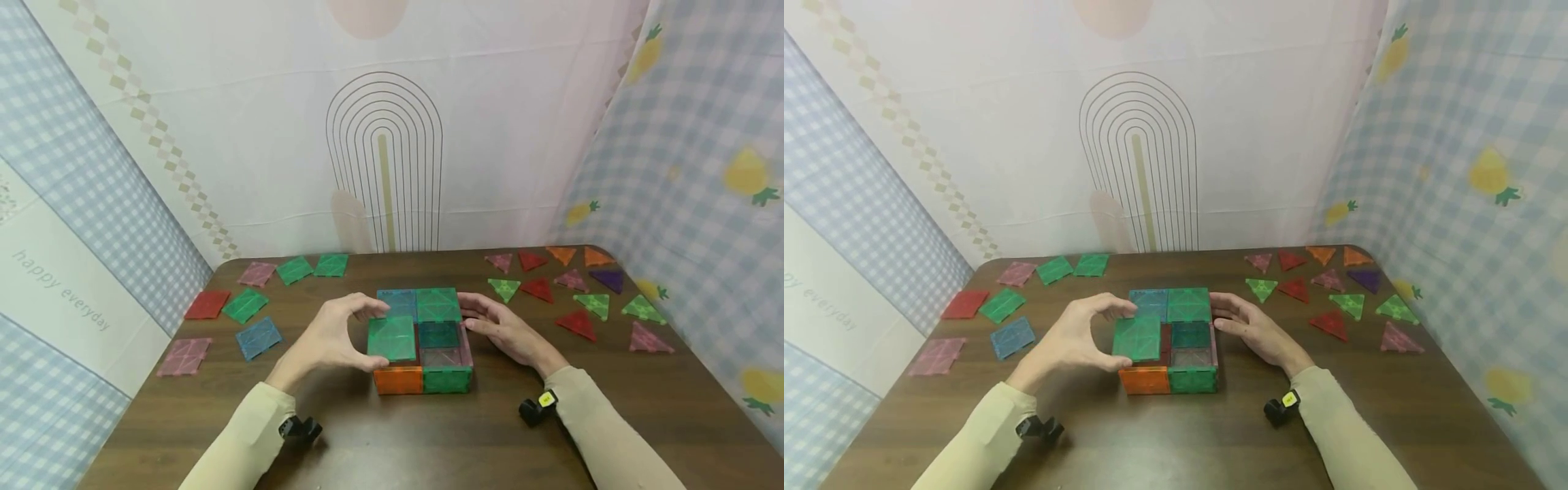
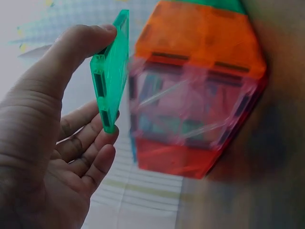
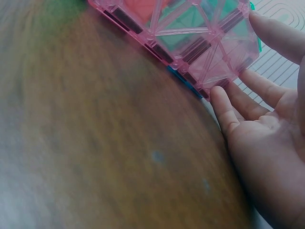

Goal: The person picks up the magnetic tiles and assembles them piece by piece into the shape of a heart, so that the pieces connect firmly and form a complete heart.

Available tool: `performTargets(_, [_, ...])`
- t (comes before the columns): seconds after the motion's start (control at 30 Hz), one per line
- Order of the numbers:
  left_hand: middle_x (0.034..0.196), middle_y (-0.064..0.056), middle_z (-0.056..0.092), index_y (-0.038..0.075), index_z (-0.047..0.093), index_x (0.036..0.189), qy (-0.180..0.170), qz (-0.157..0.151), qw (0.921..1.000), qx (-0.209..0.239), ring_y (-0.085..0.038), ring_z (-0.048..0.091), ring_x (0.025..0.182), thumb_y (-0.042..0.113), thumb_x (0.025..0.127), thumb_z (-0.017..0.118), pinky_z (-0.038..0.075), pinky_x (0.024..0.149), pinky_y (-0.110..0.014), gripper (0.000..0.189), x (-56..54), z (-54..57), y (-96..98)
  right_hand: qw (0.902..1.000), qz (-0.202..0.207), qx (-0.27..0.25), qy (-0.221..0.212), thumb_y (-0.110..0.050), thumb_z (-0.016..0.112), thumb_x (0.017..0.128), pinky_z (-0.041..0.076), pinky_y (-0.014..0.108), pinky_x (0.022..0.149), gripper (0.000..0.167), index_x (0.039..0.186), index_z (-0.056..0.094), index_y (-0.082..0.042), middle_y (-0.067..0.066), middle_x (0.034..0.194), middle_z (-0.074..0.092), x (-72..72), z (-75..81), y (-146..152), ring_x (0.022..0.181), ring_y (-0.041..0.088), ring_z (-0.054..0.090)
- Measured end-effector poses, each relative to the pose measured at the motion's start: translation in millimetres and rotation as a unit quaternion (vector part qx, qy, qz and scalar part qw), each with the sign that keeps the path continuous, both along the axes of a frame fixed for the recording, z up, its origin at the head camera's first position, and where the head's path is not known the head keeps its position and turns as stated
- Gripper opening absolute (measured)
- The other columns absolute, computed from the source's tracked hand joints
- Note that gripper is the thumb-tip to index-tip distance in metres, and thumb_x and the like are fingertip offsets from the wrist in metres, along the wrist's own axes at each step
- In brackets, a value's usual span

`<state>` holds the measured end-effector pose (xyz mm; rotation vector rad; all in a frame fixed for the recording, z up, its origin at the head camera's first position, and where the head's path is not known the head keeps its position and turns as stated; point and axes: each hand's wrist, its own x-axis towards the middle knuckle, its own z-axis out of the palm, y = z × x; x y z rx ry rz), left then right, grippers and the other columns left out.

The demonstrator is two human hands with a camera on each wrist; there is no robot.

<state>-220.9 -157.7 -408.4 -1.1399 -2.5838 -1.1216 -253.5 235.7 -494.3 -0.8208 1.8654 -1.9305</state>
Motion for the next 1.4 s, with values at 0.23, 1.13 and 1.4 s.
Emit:
performTargets(0.23, [0.121, 0.007, 0.075, 0.014, 0.076, 0.133, 0.015, 0.012, 0.9997, -0.014, -0.016, 0.067, 0.103, 0.041, 0.069, 0.106, 0.060, 0.090, -0.036, 0.076, 6.0, -4.7, 8.3, 1.0000, 0.004, 0.002, 0.001, -0.009, 0.054, 0.116, 0.051, 0.029, 0.118, 0.063, 0.173, 0.028, 0.001, 0.026, 0.175, 0.031, -1.1, 2.0, -1, 0.154, 0.023, 0.047])
performTargets(1.13, [0.121, 0.007, 0.070, 0.016, 0.073, 0.139, -0.005, -0.010, 0.9999, -0.011, -0.015, 0.063, 0.104, 0.042, 0.061, 0.113, 0.058, 0.089, -0.035, 0.091, -4.4, -4.9, 1.1, 1.0000, 0.008, -0.006, 0.000, -0.008, 0.053, 0.117, 0.051, 0.030, 0.119, 0.062, 0.173, 0.028, 0.002, 0.026, 0.173, 0.033, -3.2, 3.0, 1, 0.155, 0.025, 0.046])
performTargets(1.4, [0.143, 0.001, 0.067, 0.012, 0.064, 0.149, 0.009, 0.003, 1.0000, -0.001, -0.021, 0.064, 0.120, 0.043, 0.060, 0.113, 0.057, 0.101, -0.042, 0.106, -3.9, -3.1, -10.7, 1.0000, 0.007, -0.006, -0.004, -0.009, 0.052, 0.117, 0.050, 0.029, 0.119, 0.062, 0.173, 0.027, 0.002, 0.026, 0.174, 0.032, -1.7, -1.1, 2, 0.156, 0.024, 0.046])
